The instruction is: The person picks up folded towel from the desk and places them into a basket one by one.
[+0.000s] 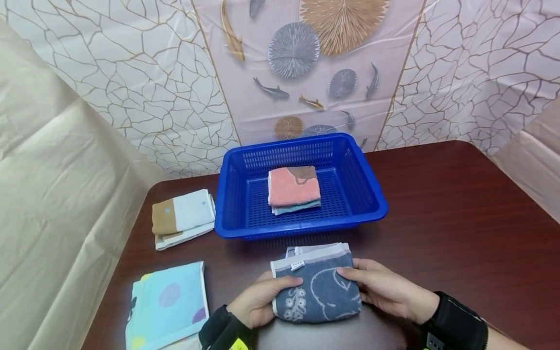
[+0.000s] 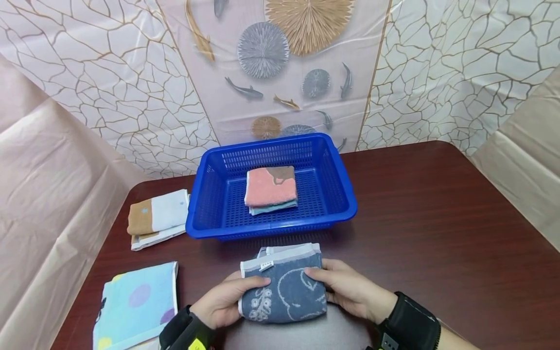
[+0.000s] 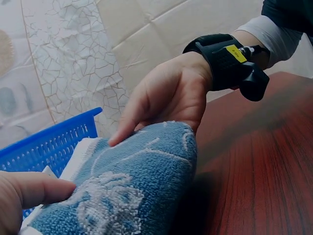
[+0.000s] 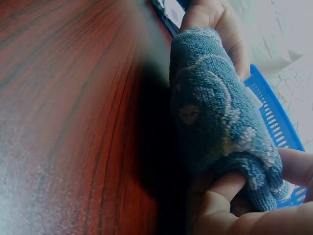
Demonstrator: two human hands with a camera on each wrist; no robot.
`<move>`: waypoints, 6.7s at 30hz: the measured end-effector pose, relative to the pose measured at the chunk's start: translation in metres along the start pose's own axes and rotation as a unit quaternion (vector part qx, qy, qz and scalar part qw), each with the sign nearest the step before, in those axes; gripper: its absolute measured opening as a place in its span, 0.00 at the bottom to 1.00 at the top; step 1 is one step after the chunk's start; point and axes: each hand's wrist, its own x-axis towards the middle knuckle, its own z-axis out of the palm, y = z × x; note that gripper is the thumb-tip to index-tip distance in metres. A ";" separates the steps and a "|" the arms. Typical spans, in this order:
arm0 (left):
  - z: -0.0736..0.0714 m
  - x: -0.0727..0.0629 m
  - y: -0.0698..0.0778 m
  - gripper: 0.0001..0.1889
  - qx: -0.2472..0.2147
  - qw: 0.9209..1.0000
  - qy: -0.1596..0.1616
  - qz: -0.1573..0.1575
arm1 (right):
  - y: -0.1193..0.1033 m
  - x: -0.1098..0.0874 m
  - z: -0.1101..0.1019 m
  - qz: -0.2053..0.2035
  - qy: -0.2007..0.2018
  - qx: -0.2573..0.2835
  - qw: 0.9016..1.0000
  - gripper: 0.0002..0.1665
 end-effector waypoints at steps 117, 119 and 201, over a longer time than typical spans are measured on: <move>0.032 -0.006 0.189 0.15 0.115 0.983 0.080 0.116 | -0.177 0.021 0.031 -0.078 0.106 -0.070 0.989 0.26; 0.030 0.000 0.194 0.17 0.115 0.982 0.094 0.117 | -0.180 0.028 0.028 -0.077 0.112 -0.071 0.988 0.25; -0.014 0.040 0.242 0.29 0.292 0.927 0.216 0.097 | -0.213 0.082 -0.028 0.007 0.216 -0.261 0.941 0.38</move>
